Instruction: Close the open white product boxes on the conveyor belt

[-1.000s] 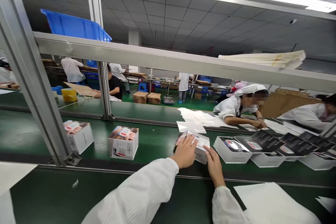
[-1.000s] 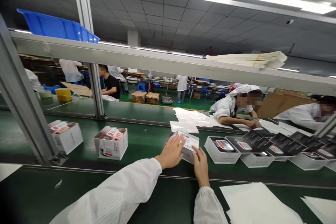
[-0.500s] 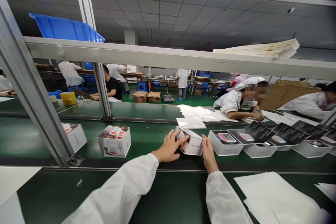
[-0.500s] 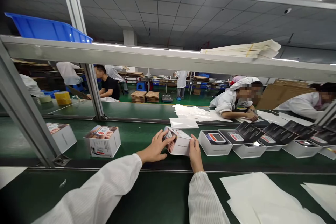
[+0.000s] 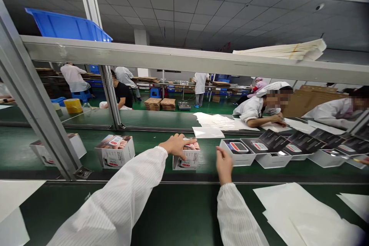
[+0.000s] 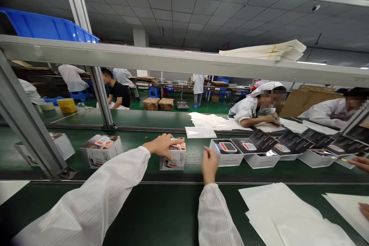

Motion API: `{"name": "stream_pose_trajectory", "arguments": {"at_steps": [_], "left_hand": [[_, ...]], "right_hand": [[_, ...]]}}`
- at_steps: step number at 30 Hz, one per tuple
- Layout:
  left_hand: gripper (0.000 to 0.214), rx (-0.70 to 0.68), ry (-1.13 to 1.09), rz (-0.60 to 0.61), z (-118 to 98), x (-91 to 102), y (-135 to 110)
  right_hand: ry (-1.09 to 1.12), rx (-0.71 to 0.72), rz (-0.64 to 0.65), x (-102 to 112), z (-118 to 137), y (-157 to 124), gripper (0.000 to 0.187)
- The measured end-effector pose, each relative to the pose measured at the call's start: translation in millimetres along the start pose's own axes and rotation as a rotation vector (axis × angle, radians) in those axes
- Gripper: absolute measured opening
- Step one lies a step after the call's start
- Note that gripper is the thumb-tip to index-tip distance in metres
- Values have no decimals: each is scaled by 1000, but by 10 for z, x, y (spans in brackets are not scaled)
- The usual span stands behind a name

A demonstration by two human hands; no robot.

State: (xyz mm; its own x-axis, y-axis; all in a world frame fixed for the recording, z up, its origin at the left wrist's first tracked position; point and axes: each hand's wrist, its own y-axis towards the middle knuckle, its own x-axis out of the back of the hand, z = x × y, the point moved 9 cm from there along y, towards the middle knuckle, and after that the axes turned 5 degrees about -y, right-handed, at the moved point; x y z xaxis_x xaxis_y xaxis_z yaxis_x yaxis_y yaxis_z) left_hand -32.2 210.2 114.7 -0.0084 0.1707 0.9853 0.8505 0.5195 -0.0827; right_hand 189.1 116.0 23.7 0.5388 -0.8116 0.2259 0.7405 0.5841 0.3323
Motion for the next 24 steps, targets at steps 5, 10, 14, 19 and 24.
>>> {"name": "stream_pose_trajectory", "arguments": {"at_steps": [5,10,14,19,24], "left_hand": [[102,4,-54,27,122,54,-141],[107,35,-57,-16,164,68,-238],[86,-64,0,-254,-222,254,-289],[73,-200,5,-537,-825,345,-210],[83,-138,-290,-382,-890,-212,383]], "right_hand": [[-299,-248,-586,1280,-322,400,68],[-42,-413,-194,1168,-883,973,61],[67,-288,-160,907,-886,971,70],[82,-32,54,563,-582,663,70],[10,37,304,298,-374,390,59]]}}
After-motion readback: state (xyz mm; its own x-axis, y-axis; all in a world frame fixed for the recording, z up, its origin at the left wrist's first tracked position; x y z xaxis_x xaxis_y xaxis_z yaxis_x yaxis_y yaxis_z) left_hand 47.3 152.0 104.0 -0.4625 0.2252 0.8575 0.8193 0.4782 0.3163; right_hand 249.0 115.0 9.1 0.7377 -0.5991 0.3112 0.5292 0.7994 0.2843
